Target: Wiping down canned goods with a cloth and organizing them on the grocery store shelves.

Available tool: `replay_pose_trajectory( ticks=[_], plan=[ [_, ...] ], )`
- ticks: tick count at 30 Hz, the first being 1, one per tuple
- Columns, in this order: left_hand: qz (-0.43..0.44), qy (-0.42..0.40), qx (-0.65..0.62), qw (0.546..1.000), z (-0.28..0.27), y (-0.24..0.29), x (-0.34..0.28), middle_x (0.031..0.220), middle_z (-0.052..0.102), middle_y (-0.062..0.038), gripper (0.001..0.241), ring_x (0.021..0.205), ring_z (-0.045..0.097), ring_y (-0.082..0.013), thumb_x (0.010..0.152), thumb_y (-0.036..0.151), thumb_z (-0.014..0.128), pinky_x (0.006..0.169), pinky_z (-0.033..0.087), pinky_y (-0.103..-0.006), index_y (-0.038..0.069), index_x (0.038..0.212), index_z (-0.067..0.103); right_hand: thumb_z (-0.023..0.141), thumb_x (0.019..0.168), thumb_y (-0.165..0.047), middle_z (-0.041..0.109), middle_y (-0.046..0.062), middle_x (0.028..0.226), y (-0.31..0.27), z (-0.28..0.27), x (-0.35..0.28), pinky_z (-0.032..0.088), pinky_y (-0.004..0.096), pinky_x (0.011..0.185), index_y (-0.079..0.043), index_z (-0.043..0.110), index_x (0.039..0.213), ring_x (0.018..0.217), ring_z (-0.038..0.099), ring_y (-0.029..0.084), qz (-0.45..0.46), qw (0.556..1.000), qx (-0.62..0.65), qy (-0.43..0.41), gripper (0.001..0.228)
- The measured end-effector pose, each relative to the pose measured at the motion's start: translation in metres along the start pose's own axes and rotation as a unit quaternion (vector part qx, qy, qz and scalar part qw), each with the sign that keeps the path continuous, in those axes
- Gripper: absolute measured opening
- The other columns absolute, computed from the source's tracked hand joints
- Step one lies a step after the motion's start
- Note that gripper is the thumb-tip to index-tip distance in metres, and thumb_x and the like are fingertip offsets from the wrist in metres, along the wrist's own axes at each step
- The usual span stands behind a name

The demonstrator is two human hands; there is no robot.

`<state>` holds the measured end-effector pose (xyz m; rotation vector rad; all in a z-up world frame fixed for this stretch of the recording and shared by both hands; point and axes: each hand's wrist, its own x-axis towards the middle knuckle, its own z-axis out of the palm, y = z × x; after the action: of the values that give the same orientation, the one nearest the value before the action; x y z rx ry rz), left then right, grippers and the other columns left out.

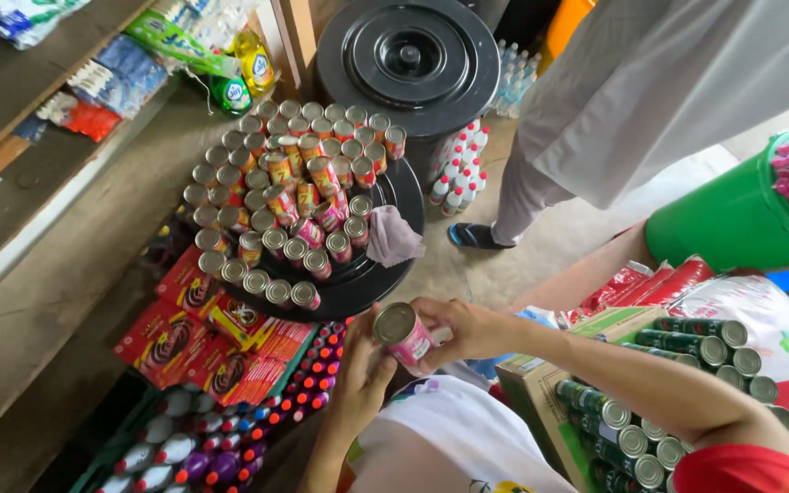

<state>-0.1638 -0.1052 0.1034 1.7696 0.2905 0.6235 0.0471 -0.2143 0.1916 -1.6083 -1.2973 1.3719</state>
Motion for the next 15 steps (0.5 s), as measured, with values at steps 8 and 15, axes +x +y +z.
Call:
replay_pose_trajectory(
  ticks=[8, 15],
  plan=[
    [-0.175, 0.02, 0.003, 0.984, -0.004, -0.103, -0.087, 0.14, 0.059, -0.013, 0.064, 0.115, 0.063, -0.0255, 0.096, 0.039, 0.062, 0.099, 0.052, -0.0395, 0.008, 0.15, 0.046, 0.086, 0.079, -0.017, 0.07, 0.006, 0.123, -0.009, 0.017, 0.006, 0.05, 0.036, 0.106, -0.005, 0.052, 0.14, 0.115, 0.065, 0.014, -0.05, 0.995, 0.079, 0.035, 0.07],
    [-0.35, 0.025, 0.221, 0.91, 0.015, -0.34, -0.275, 0.117, 0.071, -0.02, 0.058, 0.11, 0.068, -0.0357, 0.083, 0.05, 0.072, 0.093, 0.056, -0.0439, 0.011, 0.126, 0.068, 0.078, 0.083, -0.003, 0.064, 0.005, 0.131, 0.04, 0.053, 0.006, 0.048, 0.038, 0.105, -0.008, 0.046, 0.147, 0.12, 0.06, 0.017, -0.01, 0.926, 0.365, 0.1, 0.071]
  ],
)
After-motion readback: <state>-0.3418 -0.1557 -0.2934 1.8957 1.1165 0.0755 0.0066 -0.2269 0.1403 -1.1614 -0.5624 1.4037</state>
